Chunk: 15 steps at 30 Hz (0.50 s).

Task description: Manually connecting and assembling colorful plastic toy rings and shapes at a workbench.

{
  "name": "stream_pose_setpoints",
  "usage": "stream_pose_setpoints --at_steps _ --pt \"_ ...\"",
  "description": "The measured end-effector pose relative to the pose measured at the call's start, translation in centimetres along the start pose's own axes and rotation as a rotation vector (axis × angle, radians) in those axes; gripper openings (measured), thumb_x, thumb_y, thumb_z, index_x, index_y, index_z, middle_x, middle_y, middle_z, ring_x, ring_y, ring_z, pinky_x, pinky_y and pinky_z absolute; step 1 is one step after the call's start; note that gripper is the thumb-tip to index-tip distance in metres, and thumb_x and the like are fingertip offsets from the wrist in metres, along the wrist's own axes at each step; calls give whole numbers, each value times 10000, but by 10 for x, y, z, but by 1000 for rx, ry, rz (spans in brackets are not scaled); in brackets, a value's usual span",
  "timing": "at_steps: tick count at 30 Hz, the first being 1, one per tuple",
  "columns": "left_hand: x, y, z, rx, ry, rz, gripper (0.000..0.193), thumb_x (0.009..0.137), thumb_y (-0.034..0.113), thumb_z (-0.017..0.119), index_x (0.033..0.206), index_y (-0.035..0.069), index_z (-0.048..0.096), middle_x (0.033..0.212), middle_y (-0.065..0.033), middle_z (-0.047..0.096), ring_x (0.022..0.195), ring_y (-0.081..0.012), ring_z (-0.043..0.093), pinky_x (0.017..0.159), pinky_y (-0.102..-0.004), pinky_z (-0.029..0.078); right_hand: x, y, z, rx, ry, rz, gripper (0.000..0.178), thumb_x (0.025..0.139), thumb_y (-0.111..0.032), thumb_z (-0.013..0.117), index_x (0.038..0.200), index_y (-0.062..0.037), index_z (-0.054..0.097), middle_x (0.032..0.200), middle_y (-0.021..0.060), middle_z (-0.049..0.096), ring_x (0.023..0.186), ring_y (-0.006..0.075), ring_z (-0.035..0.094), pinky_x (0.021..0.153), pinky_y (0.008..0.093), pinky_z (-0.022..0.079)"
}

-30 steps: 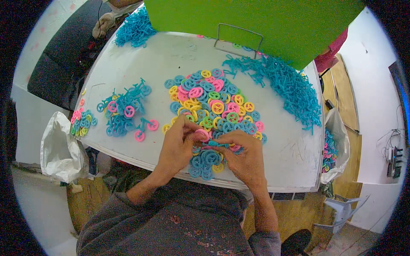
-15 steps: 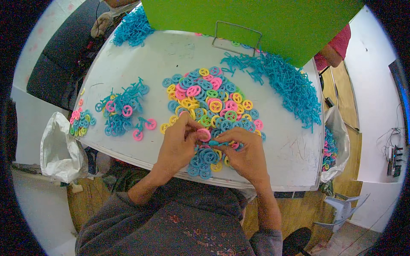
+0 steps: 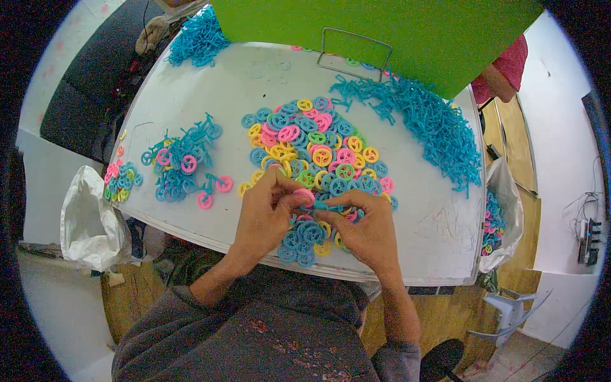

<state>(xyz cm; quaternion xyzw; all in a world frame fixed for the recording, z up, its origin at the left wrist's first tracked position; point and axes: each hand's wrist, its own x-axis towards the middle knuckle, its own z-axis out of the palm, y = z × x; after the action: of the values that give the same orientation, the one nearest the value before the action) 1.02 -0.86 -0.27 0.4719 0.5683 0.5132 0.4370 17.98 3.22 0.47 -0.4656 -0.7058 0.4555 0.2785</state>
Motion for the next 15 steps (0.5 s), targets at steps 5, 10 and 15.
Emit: stream_pose_setpoints --at_steps 5,10,15 --pt "-2 -4 1 -235 12 11 55 909 -35 490 921 -53 541 852 -122 660 809 -169 662 691 -284 556 2 -4 5 220 40 176 134 768 -22 724 881 31 677 765 64 673 631 57 587 565 198 449" --pt "-5 -9 3 -137 85 126 116 913 -49 476 944 -53 587 874 -112 658 802 -154 656 706 -274 553 1 -5 7 287 17 189 138 781 -50 716 888 25 674 763 67 673 635 69 602 565 198 458" --pt "-4 -3 4 -119 74 169 49 916 -37 483 920 -27 531 900 -121 663 827 -149 646 739 -276 534 3 8 7 611 -65 241 143 823 -59 675 939 22 656 820 84 679 714 127 648 649 242 502"
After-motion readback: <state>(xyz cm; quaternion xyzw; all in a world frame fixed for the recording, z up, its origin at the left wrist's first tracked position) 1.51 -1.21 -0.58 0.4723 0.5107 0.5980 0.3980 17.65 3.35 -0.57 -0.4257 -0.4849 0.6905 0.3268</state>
